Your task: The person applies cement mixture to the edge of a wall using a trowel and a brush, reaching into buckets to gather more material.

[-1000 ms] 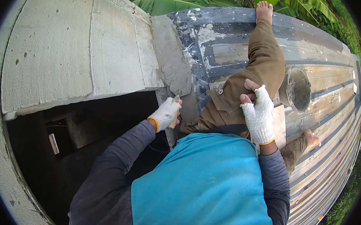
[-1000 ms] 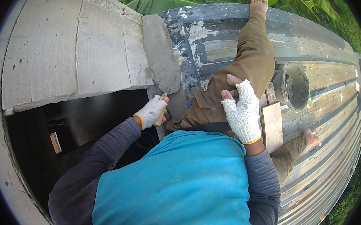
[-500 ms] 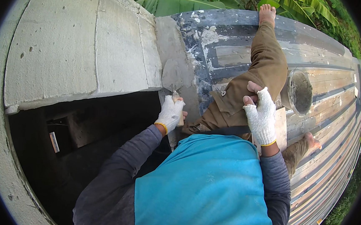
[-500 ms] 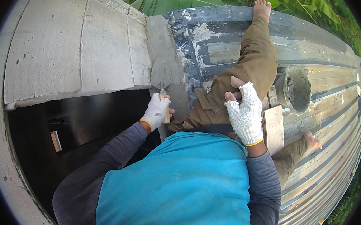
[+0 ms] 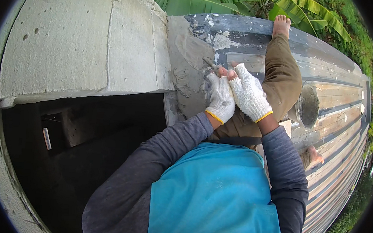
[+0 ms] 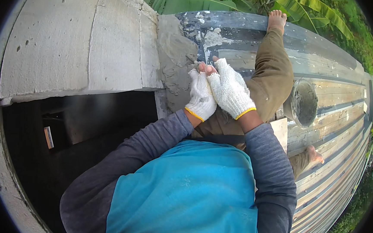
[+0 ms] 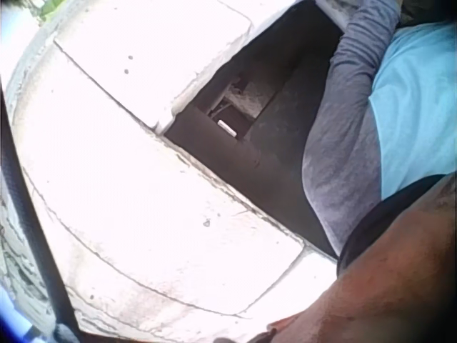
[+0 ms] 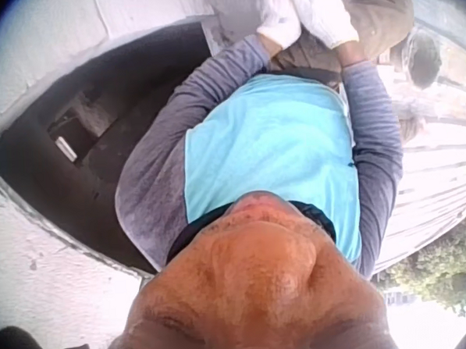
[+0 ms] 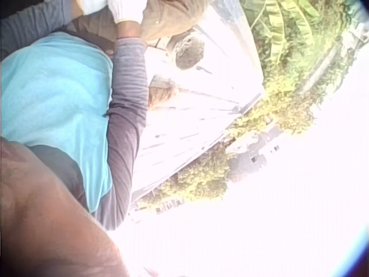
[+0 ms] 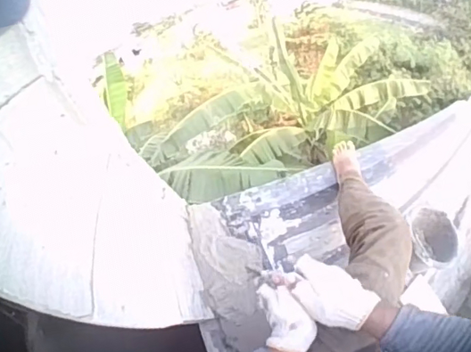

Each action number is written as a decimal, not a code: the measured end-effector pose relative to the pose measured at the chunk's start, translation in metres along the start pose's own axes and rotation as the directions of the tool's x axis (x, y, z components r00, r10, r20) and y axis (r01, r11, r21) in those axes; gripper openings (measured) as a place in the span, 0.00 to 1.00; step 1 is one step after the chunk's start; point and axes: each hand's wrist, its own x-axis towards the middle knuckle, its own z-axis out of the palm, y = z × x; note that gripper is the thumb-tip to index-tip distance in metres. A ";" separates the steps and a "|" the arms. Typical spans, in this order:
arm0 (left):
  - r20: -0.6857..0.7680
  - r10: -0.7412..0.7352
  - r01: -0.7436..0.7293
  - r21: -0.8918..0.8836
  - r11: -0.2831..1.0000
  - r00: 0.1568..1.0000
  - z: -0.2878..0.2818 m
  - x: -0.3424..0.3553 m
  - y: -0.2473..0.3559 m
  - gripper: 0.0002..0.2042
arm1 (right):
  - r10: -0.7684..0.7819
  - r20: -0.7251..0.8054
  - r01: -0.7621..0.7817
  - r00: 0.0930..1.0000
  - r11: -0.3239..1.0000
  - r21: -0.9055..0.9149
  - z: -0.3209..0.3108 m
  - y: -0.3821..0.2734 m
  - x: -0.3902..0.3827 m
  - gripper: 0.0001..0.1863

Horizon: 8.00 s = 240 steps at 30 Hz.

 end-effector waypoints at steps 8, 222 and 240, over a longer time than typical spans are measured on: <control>0.639 0.499 -0.649 0.738 -0.185 0.585 -0.041 -0.099 0.137 0.31 | 0.326 0.409 -0.196 0.852 0.924 -0.328 0.009 -0.002 0.037 0.21; -0.002 -0.289 0.269 0.376 0.887 0.957 -0.013 0.105 0.103 0.16 | 0.163 -0.252 -0.205 0.954 0.967 -0.151 -0.081 -0.018 -0.100 0.25; 0.153 -0.458 0.413 0.257 0.874 0.876 -0.078 0.126 0.123 0.21 | 0.399 -0.386 -0.425 0.832 0.905 0.019 -0.082 0.014 -0.136 0.23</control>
